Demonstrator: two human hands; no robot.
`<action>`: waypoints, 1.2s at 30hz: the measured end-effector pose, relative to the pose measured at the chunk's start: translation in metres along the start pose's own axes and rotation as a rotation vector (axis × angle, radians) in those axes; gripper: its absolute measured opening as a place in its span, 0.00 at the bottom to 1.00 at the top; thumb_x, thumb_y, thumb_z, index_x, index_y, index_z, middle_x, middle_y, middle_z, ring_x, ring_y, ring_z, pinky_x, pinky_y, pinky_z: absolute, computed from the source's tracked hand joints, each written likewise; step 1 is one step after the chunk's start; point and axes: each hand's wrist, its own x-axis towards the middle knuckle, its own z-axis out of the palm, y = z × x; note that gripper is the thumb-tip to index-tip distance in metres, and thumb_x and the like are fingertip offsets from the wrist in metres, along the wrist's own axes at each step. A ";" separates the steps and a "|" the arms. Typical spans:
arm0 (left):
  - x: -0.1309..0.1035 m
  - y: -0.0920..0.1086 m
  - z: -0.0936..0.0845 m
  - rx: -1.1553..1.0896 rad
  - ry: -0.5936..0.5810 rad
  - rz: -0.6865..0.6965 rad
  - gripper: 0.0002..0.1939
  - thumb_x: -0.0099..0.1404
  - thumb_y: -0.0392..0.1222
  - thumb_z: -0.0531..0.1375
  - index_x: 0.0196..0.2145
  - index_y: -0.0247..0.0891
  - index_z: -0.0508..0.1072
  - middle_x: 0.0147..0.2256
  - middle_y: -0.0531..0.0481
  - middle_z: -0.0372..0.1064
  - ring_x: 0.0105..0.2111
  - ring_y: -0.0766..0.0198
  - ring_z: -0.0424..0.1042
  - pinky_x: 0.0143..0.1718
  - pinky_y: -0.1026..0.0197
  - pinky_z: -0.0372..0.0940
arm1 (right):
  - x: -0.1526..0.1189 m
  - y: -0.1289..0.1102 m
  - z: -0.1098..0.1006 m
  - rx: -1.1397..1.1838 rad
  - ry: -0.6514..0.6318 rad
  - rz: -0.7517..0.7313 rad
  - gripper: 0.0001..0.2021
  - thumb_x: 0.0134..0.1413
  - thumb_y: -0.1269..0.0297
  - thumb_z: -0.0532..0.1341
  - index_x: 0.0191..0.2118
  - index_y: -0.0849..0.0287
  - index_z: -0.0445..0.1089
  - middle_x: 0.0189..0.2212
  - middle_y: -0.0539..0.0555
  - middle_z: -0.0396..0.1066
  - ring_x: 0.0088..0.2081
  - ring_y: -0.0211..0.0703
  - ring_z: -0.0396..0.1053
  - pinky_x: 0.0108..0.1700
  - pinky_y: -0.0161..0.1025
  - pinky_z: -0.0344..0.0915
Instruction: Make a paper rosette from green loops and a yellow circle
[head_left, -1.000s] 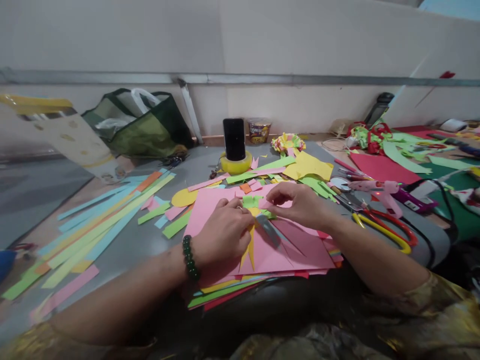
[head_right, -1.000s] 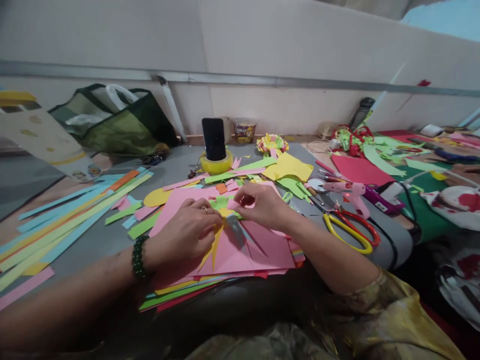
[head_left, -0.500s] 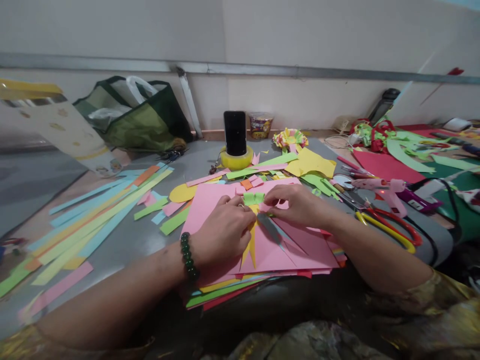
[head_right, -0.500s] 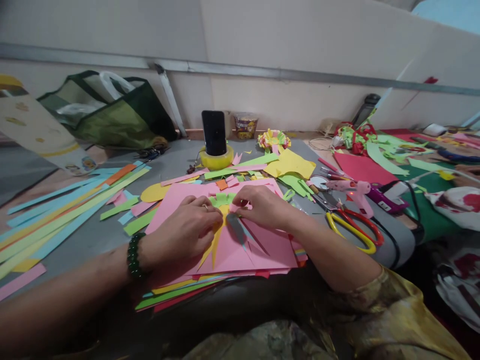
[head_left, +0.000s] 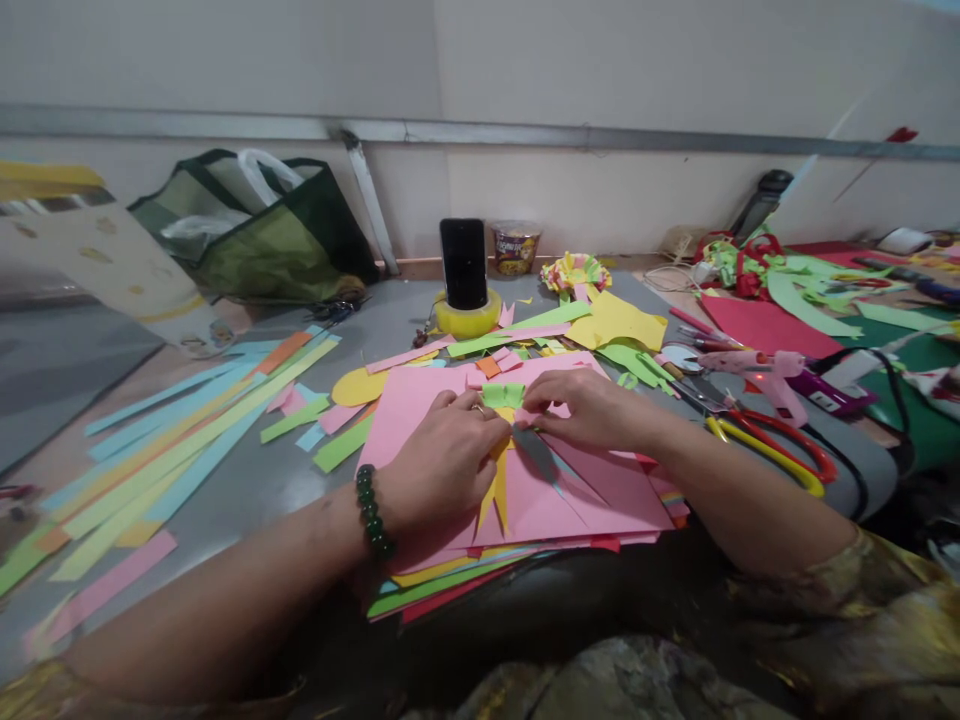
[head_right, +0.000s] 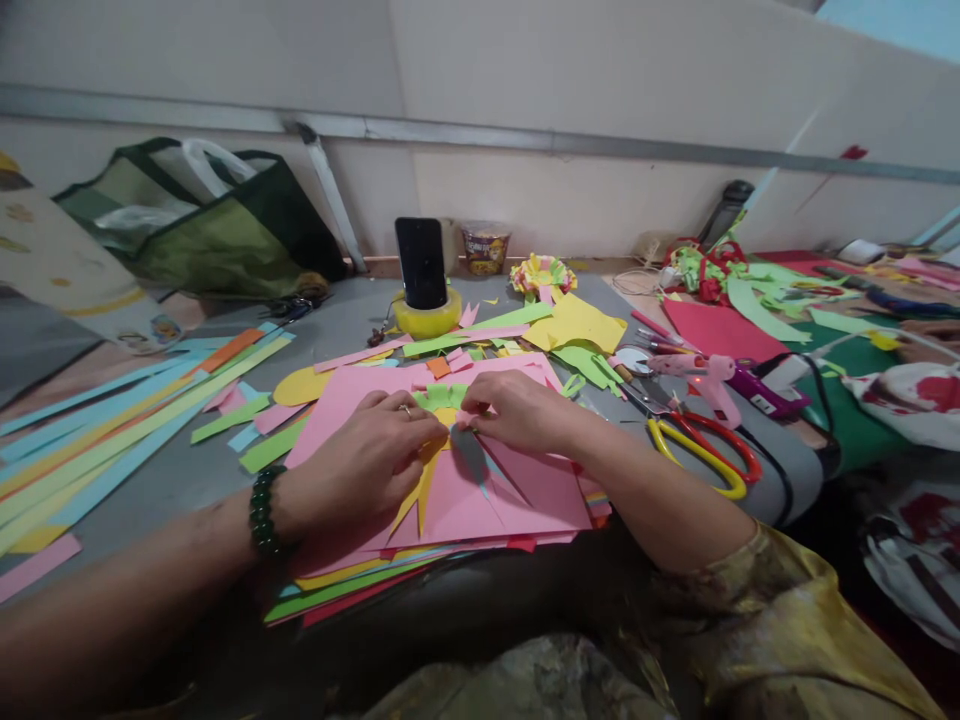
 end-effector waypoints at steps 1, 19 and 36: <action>0.001 -0.001 0.001 -0.007 0.003 0.004 0.11 0.63 0.32 0.52 0.37 0.37 0.74 0.37 0.44 0.75 0.42 0.51 0.68 0.47 0.48 0.58 | 0.000 0.000 0.000 -0.005 -0.004 -0.002 0.05 0.60 0.71 0.63 0.38 0.63 0.78 0.36 0.58 0.79 0.38 0.43 0.74 0.42 0.38 0.67; 0.007 -0.003 0.007 -0.083 0.029 -0.010 0.16 0.62 0.33 0.49 0.46 0.37 0.69 0.42 0.43 0.72 0.43 0.51 0.69 0.49 0.48 0.61 | -0.002 -0.001 -0.013 -0.163 0.027 -0.087 0.15 0.61 0.74 0.57 0.42 0.56 0.81 0.55 0.60 0.74 0.56 0.54 0.67 0.57 0.56 0.67; 0.005 0.001 0.001 -0.041 -0.043 -0.022 0.13 0.61 0.33 0.49 0.40 0.36 0.70 0.39 0.41 0.73 0.40 0.51 0.69 0.48 0.46 0.61 | -0.004 -0.002 -0.007 -0.123 -0.009 -0.056 0.08 0.64 0.66 0.62 0.42 0.61 0.79 0.40 0.59 0.80 0.43 0.49 0.70 0.47 0.47 0.68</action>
